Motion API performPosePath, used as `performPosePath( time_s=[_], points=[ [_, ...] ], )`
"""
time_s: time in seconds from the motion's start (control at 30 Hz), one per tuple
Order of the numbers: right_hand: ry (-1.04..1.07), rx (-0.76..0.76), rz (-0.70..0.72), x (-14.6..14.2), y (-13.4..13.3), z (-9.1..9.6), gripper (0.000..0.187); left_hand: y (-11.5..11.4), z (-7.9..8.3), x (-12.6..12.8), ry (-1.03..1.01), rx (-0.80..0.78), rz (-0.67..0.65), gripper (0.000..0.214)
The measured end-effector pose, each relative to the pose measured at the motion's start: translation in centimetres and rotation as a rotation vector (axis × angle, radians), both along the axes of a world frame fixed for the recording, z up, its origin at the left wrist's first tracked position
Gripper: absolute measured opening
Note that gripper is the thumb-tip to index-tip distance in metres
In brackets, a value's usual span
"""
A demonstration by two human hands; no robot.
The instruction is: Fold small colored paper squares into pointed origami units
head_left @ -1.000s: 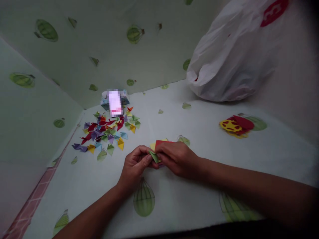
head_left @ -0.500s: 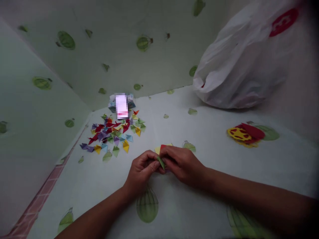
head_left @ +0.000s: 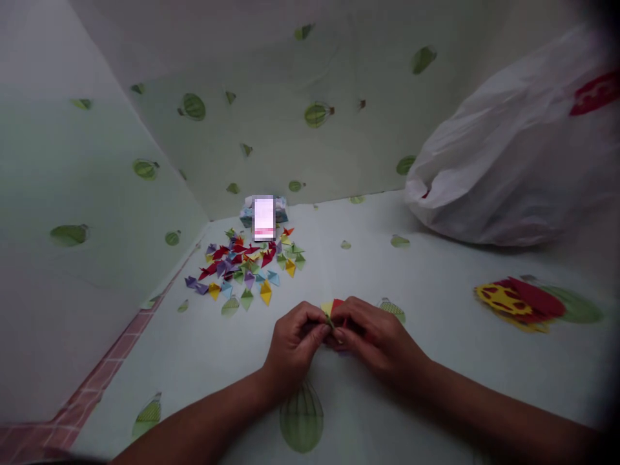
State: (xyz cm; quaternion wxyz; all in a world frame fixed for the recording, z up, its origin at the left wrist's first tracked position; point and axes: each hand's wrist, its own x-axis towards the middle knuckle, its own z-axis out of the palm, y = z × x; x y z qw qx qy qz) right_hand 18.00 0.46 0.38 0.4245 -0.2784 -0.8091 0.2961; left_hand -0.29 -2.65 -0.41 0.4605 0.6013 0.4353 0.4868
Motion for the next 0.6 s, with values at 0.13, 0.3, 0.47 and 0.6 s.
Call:
performPosePath(
  time_s=[0.13,0.3,0.47,0.6],
  points=[
    [0.024,-0.163,0.036,-0.05,0.03,0.21,0.009,-0.04,-0.08,-0.11,0.076,0.074,0.02,0.01],
    [0.067,-0.366,0.068,-0.16,-0.15,0.06,0.013,-0.07,0.45,-0.06,0.188,0.192,0.05,0.01],
    [0.057,-0.351,0.067,-0.24,-0.19,0.17,0.018,-0.02,0.61,-0.07,0.217,0.242,0.062,0.01],
    [0.045,-0.146,0.035,-0.37,-0.21,0.04,0.019,-0.05,0.71,-0.05,0.244,0.267,0.079,0.009]
  ],
)
